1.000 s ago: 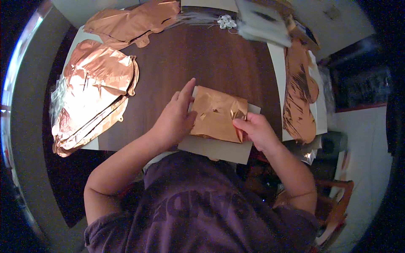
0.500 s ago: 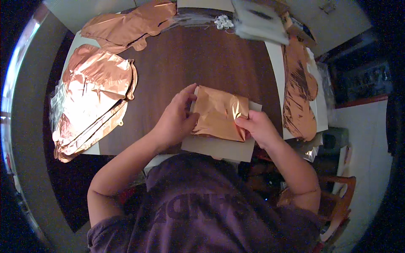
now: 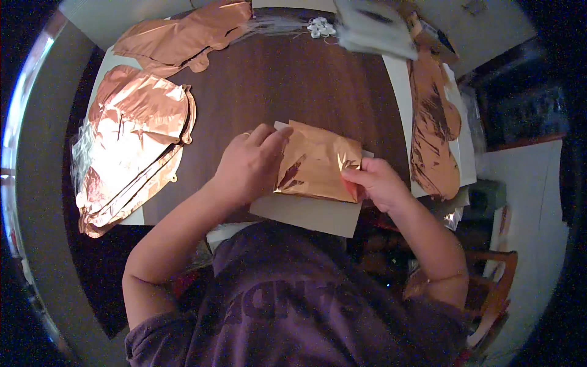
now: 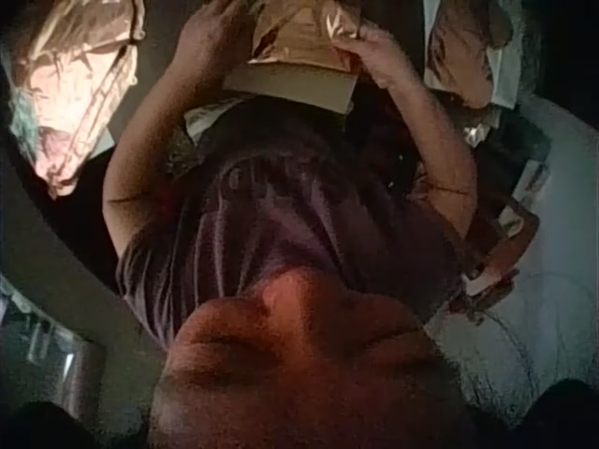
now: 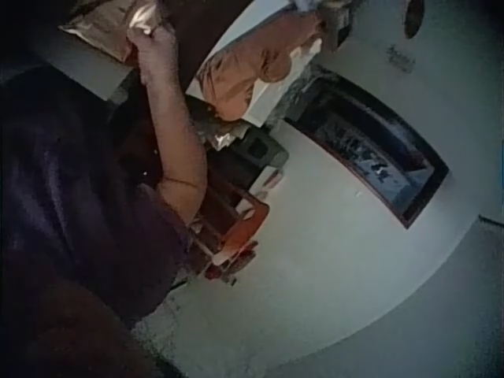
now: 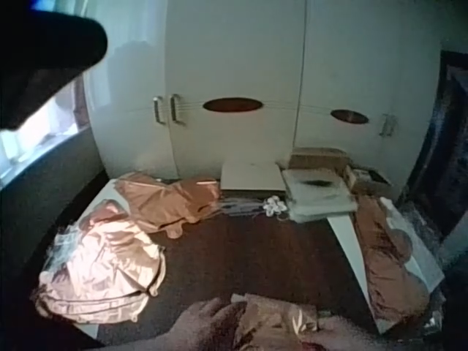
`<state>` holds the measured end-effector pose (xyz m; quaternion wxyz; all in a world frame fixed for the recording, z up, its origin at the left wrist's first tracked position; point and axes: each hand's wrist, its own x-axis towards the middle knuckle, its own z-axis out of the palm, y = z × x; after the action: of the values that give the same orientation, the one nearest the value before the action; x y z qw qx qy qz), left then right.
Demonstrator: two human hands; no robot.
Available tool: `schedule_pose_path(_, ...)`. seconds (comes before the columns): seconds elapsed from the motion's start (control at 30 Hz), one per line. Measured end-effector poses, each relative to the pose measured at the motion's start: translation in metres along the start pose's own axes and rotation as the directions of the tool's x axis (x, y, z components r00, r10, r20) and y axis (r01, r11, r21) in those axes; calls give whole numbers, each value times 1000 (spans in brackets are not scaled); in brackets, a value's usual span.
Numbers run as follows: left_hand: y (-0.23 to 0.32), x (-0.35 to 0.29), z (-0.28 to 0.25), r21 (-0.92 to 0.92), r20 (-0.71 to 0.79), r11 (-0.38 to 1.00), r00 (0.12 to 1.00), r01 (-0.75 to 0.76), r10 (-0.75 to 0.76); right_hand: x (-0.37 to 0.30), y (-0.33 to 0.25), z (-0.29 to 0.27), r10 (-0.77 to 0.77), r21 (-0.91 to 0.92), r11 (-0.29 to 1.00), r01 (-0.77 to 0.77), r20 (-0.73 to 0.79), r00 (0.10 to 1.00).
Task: Folding foil letter balloons and placing them into cardboard packaging sleeves.
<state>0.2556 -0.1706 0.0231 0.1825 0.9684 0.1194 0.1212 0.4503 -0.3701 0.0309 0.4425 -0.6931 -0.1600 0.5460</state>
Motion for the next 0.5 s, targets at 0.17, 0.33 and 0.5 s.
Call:
schedule_pose_path(0.17, -23, 5, -13, -91, -88, 959, 962, -267, 260, -3, 1, 9, -10, -64, 998, 10, -12, 1000)
schedule_pose_path(0.33, -37, -12, -6, -72, -18, 958, 961, -276, 275, 4, 5, 5, -89, -293, 954, 65, -68, 994)
schedule_pose_path(0.5, -22, -24, -1, -81, -48, 982, 985, -171, 167, 12, 8, 1, -212, -427, 889, 166, -63, 975)
